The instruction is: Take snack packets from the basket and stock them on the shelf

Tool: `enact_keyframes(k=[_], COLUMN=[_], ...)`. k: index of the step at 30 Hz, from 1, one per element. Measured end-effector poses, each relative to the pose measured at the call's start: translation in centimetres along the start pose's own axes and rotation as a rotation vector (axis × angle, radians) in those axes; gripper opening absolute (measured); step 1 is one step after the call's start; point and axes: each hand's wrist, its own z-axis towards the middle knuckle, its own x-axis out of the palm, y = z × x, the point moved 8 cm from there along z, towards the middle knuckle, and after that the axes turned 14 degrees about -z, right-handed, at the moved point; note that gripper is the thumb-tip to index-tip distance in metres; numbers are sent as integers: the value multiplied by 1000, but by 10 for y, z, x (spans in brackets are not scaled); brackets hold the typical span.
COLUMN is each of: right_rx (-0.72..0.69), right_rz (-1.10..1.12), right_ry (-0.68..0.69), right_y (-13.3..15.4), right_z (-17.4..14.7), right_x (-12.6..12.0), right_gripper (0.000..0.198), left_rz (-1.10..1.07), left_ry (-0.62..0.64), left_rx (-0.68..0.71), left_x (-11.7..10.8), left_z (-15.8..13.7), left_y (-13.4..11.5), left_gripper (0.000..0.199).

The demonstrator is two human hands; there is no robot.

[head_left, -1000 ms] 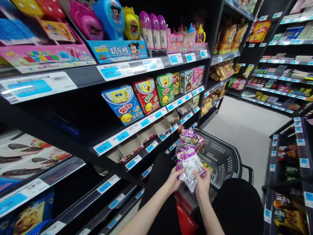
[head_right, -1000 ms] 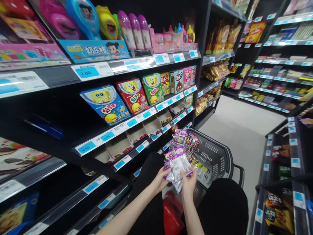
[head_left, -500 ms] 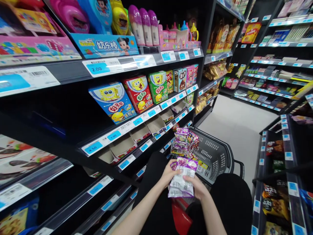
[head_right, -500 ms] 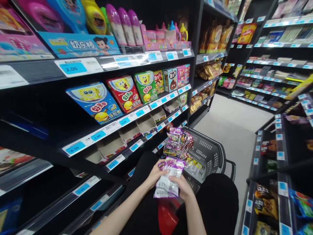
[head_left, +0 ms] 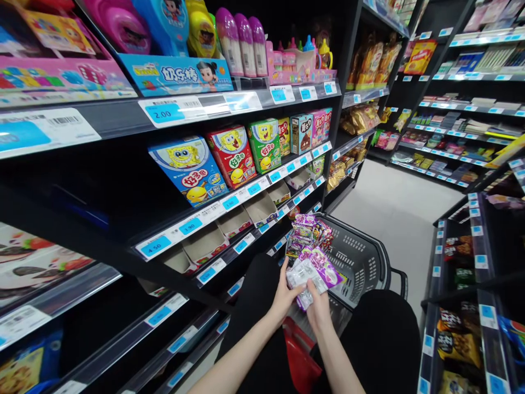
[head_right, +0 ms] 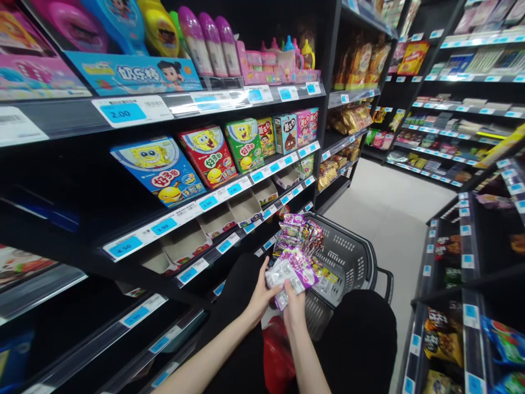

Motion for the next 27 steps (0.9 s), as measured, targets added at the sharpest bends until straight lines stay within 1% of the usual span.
enact_keyframes(k=[1,3,5,6,7,9,11,12,13,15,17,20,22,24,26,27], right_rx=[2,-1,-50,-98,-150,-227,-224,-200,-173,-153,-185,-254,-285,-317,-344,-357], right_rz=[-84,-216,-257,-275,-313,-463,-605,-648,-679,-728,-789,-897,-967,-1027,-1045,-1038], right_ry=[10,-8,-61,-72,-56,79,241,288,305,289,253,184,136,99,100,114], right_y=[0,6,25,38,50,68,69,65,61,55,54,59,62,64,64,64], right_z=[2,8,11,12,12,11,9,9,10,12,14,15,15,15,14,14], right_x=[-3,-18,-38,-46,-51,-49,-43,-42,-42,-45,-46,-46,-45,-44,-43,-42], right_gripper=[59,56,55,56,57,59,52,48,47,45,40,29,24,22,25,30], left_rz=[-25,-55,-37,-14,14,81,148,171,184,165,105,35,19,9,29,57], left_ry=[3,4,23,48,79,127,134,128,118,89,40,-34,-27,16,38,35], left_rx=[16,28,20,1,-26,-69,-83,-87,-95,-115,-142,-175,-195,-225,-244,-240], left_x=[0,-4,-10,-13,-14,-16,-19,-20,-22,-25,-30,-38,-38,-35,-34,-35], left_z=[2,9,14,16,17,17,17,17,17,18,19,20,21,21,22,23], left_y=[-1,-6,-10,-11,-10,-7,-5,-3,-2,2,6,10,12,14,15,15], left_gripper=[97,95,87,79,70,53,42,40,39,41,45,42,42,50,56,56])
